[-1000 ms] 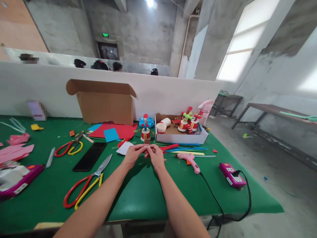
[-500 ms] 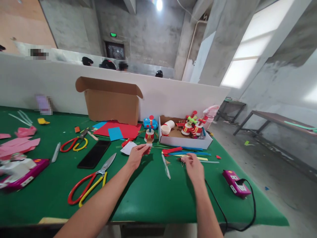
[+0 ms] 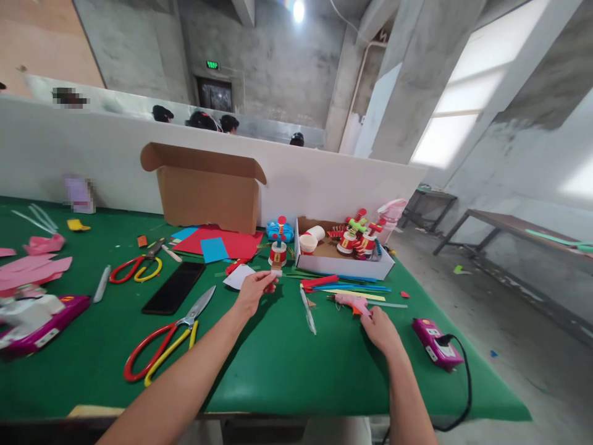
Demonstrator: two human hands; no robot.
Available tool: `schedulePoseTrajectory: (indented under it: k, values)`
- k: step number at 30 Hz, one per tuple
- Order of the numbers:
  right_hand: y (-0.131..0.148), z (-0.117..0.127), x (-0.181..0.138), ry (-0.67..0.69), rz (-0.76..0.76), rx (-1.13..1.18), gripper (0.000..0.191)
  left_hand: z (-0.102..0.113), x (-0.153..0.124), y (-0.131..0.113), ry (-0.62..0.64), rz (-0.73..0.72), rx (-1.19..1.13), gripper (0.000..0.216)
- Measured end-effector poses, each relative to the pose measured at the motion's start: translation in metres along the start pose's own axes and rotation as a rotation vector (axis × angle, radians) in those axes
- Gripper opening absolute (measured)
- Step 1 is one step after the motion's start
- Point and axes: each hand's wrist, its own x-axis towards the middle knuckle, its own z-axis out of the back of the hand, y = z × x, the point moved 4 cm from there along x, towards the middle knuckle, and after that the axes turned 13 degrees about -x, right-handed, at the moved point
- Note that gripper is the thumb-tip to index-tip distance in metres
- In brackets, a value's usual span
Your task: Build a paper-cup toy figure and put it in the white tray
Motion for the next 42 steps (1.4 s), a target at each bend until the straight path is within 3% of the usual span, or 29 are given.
schedulePoseTrajectory:
  k: [4, 7, 11, 14, 18, 24, 30, 42]
  values:
    - [0.001, 0.000, -0.018, -0.023, -0.147, 0.454, 0.010, 0.000, 0.002, 0.002, -0.009, 0.017, -0.006, 0.029]
    - [0.026, 0.005, -0.032, -0.006, -0.098, 0.807, 0.028, -0.002, 0.002, 0.004, -0.010, 0.022, 0.003, 0.027]
    - [0.072, 0.006, -0.043, 0.212, -0.040, 1.088, 0.033, -0.004, -0.001, 0.004, 0.030, 0.024, -0.015, 0.027]
    - [0.096, 0.000, -0.045, 0.280, -0.004, 1.214, 0.040, -0.005, -0.002, 0.003, 0.058, 0.037, -0.033, 0.027]
    - [0.115, -0.005, -0.046, 0.177, 0.176, 1.111, 0.046, -0.006, -0.003, 0.004, 0.066, 0.041, -0.013, 0.025]
    - [0.128, -0.005, -0.055, -0.051, 0.303, 0.628, 0.041, -0.009, -0.004, 0.004, 0.082, 0.028, -0.010, 0.027]
    - [0.137, -0.007, -0.063, -0.265, 0.441, 0.472, 0.046, -0.009, -0.005, 0.006, 0.081, 0.019, -0.005, 0.032]
    - [0.141, -0.026, -0.067, -0.390, 0.534, 0.280, 0.040, -0.010, -0.004, 0.006, 0.110, 0.018, 0.005, 0.035]
